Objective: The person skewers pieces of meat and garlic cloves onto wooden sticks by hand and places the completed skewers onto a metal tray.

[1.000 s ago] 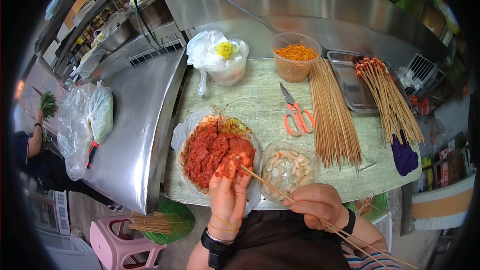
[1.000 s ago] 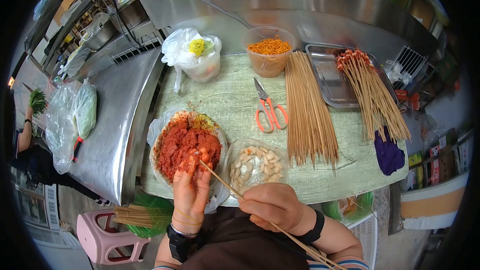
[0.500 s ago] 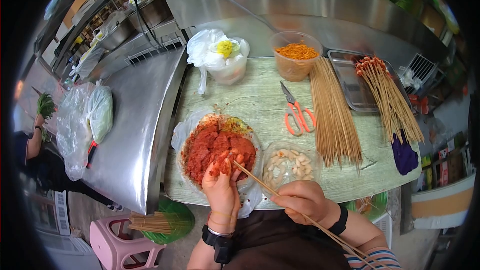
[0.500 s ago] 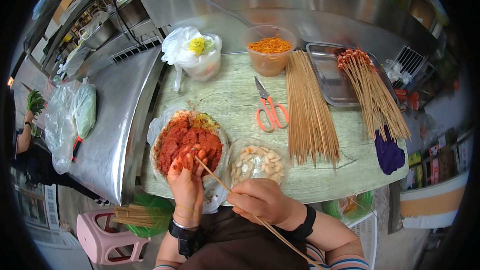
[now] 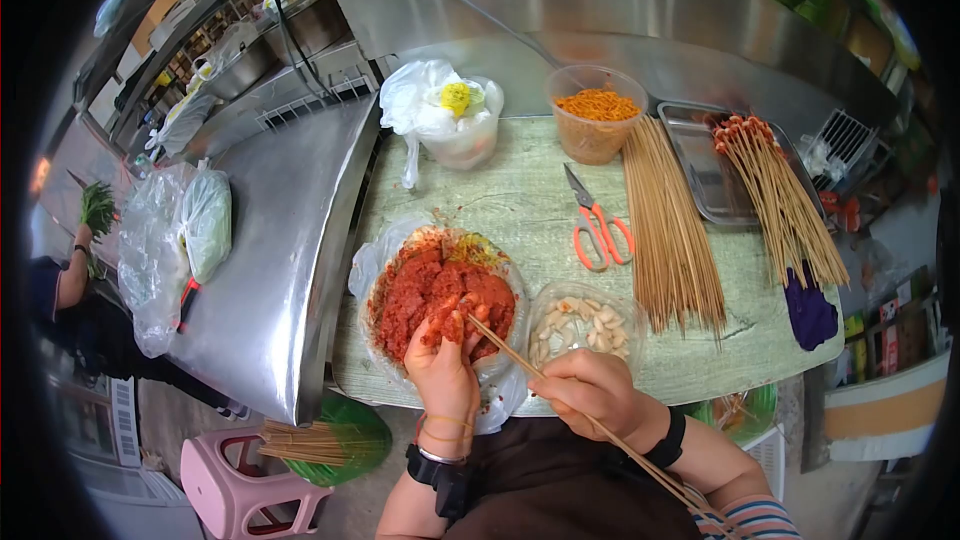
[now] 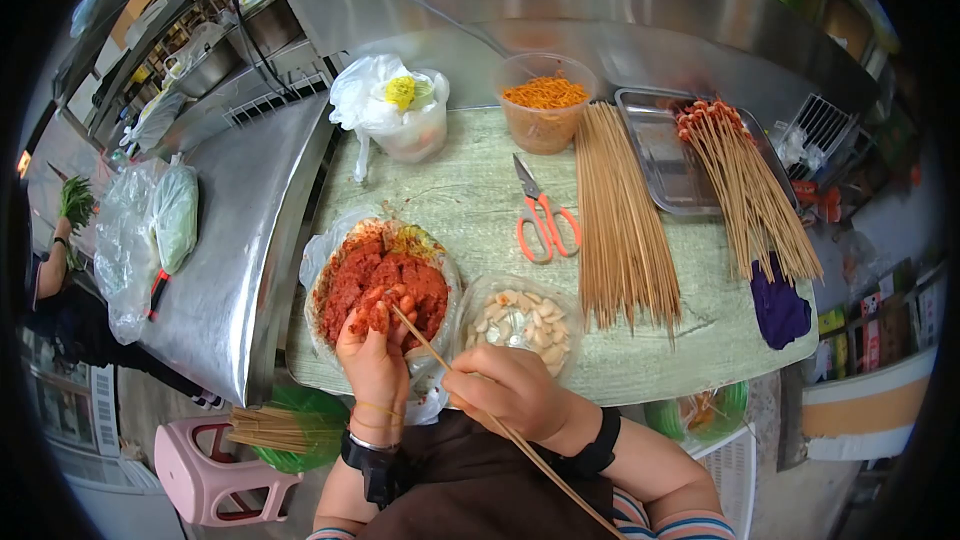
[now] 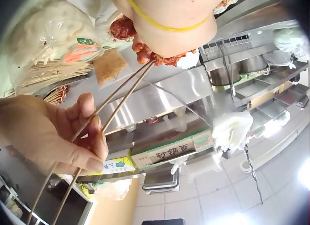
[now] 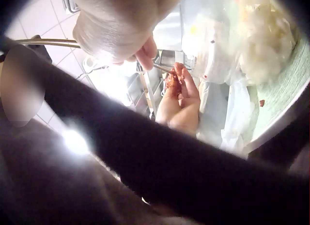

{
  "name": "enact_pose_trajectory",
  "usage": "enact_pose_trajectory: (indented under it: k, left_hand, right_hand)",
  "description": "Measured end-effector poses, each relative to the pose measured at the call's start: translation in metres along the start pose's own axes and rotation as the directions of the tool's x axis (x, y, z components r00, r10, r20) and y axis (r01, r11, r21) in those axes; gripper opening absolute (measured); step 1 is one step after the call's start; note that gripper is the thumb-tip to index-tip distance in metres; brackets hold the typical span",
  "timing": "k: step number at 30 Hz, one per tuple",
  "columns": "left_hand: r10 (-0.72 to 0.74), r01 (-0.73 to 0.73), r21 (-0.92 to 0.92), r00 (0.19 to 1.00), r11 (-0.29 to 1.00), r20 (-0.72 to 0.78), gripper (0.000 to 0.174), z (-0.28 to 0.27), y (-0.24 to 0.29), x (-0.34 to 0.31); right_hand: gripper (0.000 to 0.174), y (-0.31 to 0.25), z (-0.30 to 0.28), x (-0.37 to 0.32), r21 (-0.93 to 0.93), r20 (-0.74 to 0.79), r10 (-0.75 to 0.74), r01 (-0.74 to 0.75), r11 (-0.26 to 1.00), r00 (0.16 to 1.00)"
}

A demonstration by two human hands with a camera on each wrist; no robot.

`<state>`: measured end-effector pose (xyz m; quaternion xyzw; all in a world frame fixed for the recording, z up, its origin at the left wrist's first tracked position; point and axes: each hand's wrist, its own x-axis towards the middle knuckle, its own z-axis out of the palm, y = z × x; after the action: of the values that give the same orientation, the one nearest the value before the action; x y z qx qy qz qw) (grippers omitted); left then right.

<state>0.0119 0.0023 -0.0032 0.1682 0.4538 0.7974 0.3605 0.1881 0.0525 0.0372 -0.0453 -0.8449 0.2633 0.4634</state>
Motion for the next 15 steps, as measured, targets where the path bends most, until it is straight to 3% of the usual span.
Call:
enact_pose_trajectory:
  k: [4, 6, 12, 15]
  left_hand:
    - [0.006, -0.006, -0.012, 1.000, 1.000, 0.030, 0.020, 0.004, 0.003, -0.002]
    - [-0.040, 0.033, 0.053, 0.991, 0.998, 0.129, 0.021, 0.005, 0.003, -0.004]
    - [-0.011, 0.013, -0.024, 0.998, 1.000, 0.070, 0.020, 0.011, 0.005, -0.002]
    - [0.002, -0.001, -0.065, 1.000, 0.998, 0.020, 0.024, 0.004, 0.003, 0.004]
  right_hand:
    - [0.018, -0.001, 0.002, 0.002, 0.008, -0.046, 0.054, -0.054, 0.999, 0.997]
    - [0.018, 0.000, 0.004, 0.004, 0.002, -0.035, 0.076, -0.076, 0.997, 0.996]
    - [0.020, 0.001, 0.005, 0.015, 0.017, -0.052, 0.141, -0.140, 0.990, 0.989]
    - [0.014, -0.004, -0.010, 0.011, 0.025, -0.072, 0.225, -0.224, 0.974, 0.972]
